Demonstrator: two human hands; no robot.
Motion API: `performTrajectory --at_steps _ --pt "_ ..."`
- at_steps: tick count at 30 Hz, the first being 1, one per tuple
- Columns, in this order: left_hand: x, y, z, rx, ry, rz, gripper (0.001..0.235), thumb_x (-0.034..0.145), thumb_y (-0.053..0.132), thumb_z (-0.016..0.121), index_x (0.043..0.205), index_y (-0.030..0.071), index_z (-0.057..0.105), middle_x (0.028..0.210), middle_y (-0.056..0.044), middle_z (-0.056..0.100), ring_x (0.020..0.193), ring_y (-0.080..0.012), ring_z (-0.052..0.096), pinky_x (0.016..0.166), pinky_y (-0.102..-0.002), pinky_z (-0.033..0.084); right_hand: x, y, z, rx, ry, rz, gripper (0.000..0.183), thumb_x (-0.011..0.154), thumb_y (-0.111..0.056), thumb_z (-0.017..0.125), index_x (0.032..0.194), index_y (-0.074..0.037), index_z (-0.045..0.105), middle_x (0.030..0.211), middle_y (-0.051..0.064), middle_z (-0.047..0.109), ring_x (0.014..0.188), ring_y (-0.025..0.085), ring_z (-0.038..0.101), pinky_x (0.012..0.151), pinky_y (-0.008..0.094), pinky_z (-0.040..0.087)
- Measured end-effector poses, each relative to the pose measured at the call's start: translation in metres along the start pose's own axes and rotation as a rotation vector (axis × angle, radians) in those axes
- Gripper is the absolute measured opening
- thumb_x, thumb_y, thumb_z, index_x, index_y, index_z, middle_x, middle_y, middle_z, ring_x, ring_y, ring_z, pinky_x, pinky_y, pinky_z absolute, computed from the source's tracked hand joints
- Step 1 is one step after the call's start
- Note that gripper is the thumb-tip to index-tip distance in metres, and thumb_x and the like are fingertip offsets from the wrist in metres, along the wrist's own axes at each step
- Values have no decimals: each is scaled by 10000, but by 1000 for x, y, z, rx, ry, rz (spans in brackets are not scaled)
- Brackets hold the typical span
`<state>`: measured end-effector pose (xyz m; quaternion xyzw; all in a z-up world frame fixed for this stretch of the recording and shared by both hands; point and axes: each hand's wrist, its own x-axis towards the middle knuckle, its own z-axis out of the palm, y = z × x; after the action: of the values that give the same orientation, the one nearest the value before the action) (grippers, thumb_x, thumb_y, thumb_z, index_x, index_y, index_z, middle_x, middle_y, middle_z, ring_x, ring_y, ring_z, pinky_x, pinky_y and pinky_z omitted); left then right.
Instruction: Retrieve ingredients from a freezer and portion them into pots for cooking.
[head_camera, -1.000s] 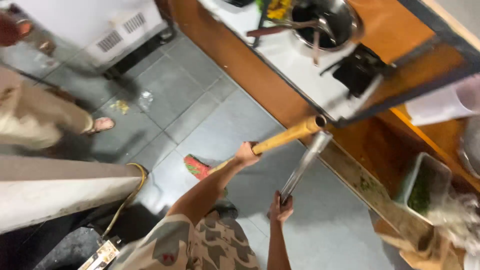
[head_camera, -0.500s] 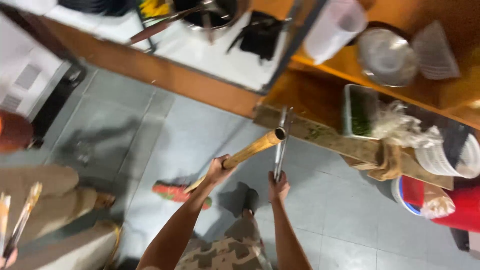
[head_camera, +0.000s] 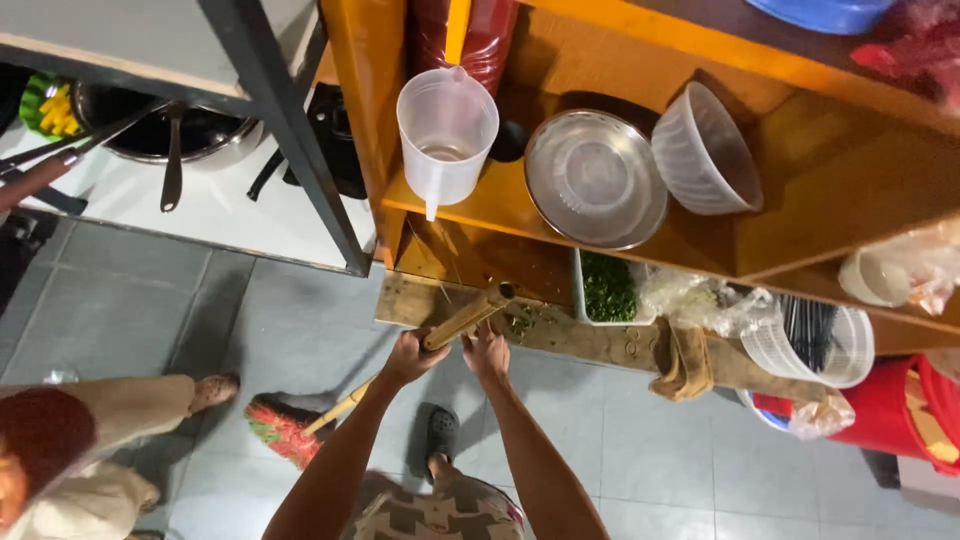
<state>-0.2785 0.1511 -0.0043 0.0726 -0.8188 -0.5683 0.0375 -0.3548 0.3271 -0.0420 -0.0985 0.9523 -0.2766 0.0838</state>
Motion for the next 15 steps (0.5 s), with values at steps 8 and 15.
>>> performTrajectory --at_steps 8,15 --pt "29 -27 -12 -74 -25 -194 297 800 236 812 984 17 731 785 -117 734 684 -174 660 631 -354 543 53 5 21 -43 195 -341 548 884 -253 756 1353 -44 563 1312 203 637 1158 360 604 900 502 574" --pt "45 -64 -41 -123 -452 -258 264 780 235 869 960 87 746 789 -43 739 722 -149 691 661 -308 562 36 -74 -24 1076 -384 -644 582 889 -298 776 1306 -28 472 1236 151 650 1058 264 701 884 422 600"
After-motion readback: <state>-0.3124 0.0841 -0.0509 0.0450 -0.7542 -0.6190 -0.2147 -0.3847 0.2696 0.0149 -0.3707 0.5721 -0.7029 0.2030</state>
